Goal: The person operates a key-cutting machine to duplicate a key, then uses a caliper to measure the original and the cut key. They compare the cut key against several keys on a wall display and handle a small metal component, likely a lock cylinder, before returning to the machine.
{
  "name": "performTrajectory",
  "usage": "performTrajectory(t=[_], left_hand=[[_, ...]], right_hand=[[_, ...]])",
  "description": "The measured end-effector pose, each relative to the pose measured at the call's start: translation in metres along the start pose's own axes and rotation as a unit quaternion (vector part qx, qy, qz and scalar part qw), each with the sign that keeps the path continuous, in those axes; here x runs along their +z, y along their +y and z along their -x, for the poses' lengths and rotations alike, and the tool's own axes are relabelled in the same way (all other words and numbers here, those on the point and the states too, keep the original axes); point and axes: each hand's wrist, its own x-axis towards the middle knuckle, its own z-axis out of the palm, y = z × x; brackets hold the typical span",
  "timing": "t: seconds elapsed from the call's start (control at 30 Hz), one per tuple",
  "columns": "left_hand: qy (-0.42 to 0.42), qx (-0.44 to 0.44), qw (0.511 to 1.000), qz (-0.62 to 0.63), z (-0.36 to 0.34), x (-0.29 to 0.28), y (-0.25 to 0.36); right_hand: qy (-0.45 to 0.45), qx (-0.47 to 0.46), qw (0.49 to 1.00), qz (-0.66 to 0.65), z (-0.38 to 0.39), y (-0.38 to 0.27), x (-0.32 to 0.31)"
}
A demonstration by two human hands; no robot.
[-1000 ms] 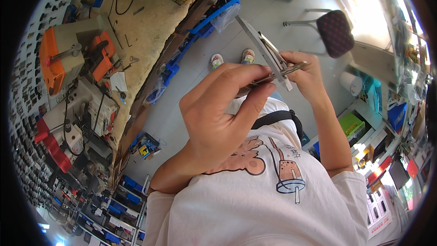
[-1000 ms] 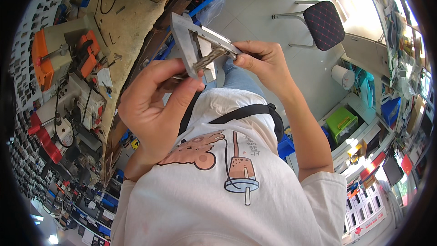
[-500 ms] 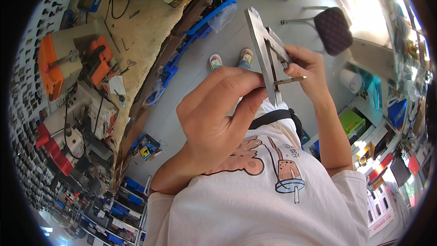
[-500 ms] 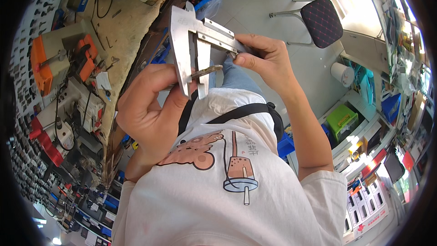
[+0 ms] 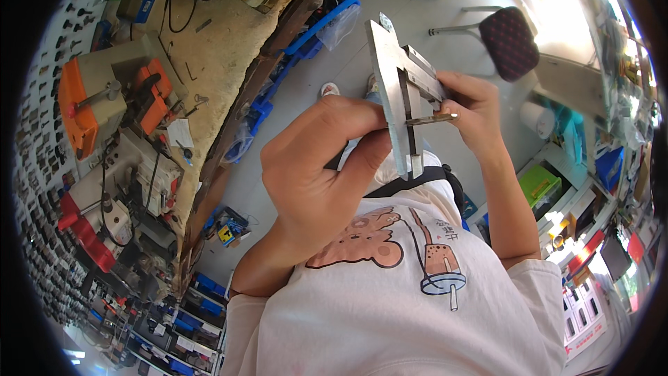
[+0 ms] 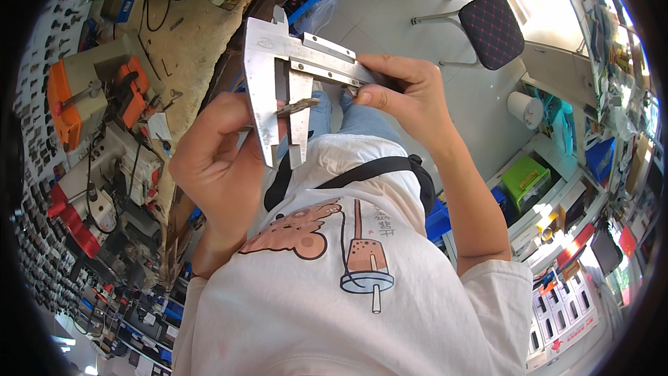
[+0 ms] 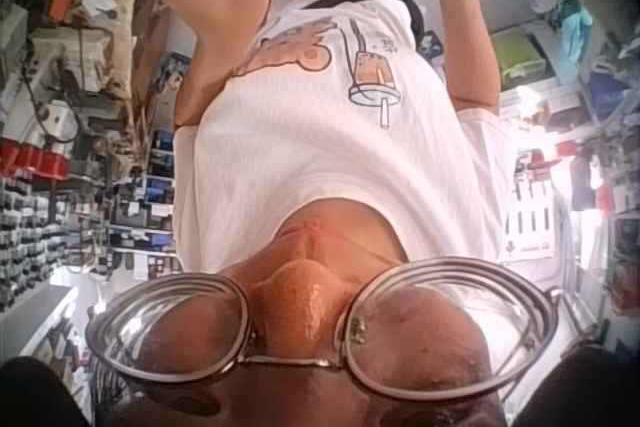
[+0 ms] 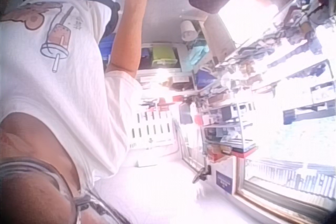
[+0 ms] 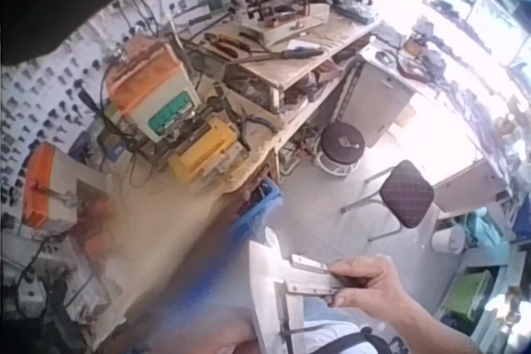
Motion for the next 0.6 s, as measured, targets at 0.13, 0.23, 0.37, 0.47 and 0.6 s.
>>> performTrajectory(t=[0.13, 0.23, 0.37, 0.47, 0.6], left_hand=[[0.011, -0.049, 0.998, 0.038, 0.002, -0.005, -0.004], [0.013, -0.085, 0.993, 0.081, 0.004, -0.009, -0.003], [-0.049, -0.066, 0.989, 0.125, 0.008, -0.023, -0.014], [-0.002, -0.07, 0.994, 0.088, 0.006, -0.019, -0.008], [0.021, -0.061, 0.997, 0.04, 0.008, -0.015, -0.011]], right_hand=[[0.037, -0.025, 0.996, 0.083, 0.004, -0.012, 0.006], [0.064, -0.022, 0.99, 0.127, 0.008, -0.02, 0.01], [0.067, -0.047, 0.974, 0.209, 0.009, -0.038, 0.012], [0.088, -0.085, 0.954, 0.273, 0.011, -0.045, 0.013], [0.117, -0.167, 0.91, 0.361, 0.011, -0.059, 0.012]])
